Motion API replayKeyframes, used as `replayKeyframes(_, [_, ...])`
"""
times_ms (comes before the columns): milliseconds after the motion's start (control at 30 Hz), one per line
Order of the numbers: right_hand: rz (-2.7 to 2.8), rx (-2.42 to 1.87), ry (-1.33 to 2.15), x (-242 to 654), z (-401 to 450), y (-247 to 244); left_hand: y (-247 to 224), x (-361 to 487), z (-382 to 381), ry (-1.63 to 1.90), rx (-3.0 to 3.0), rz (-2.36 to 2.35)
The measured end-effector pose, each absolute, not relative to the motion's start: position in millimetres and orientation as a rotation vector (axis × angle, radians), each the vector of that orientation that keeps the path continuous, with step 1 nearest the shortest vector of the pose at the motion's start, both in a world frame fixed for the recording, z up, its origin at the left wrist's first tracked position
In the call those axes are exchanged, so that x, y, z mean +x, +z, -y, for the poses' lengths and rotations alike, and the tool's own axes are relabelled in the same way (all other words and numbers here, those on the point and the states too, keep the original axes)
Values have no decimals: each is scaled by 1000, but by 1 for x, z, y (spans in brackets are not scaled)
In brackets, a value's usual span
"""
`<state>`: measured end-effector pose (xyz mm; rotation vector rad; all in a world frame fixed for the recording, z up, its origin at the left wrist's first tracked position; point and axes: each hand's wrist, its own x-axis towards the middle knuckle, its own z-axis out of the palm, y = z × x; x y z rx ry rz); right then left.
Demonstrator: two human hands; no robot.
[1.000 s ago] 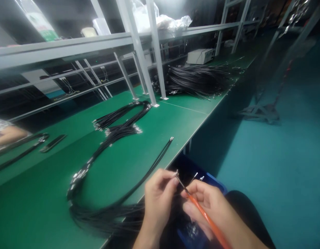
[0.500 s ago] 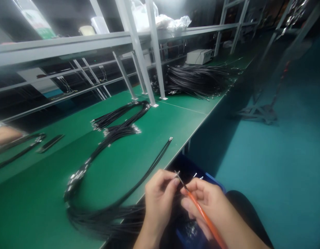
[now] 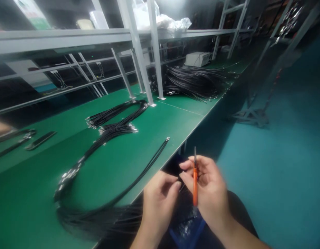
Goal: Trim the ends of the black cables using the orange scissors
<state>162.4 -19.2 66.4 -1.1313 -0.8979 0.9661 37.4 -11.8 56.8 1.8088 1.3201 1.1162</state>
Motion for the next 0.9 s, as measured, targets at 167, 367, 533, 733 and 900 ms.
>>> replayKeyframes(167, [860, -1091, 982, 154, 14, 61, 57, 37, 16, 1113, 1735, -1297])
replayKeyframes(367, [617, -832, 1356, 145, 25, 50, 59, 39, 17, 1145, 1632, -1273])
replayKeyframes(533, [514, -682, 1458, 147, 26, 51, 62, 35, 17, 1176, 1628, -1253])
replayKeyframes(733, [425, -654, 1533, 154, 25, 58, 66, 37, 18, 1183, 1670, -1244])
replayKeyframes(900, [404, -630, 1578, 155, 26, 57, 65, 35, 17, 1180, 1523, -1180])
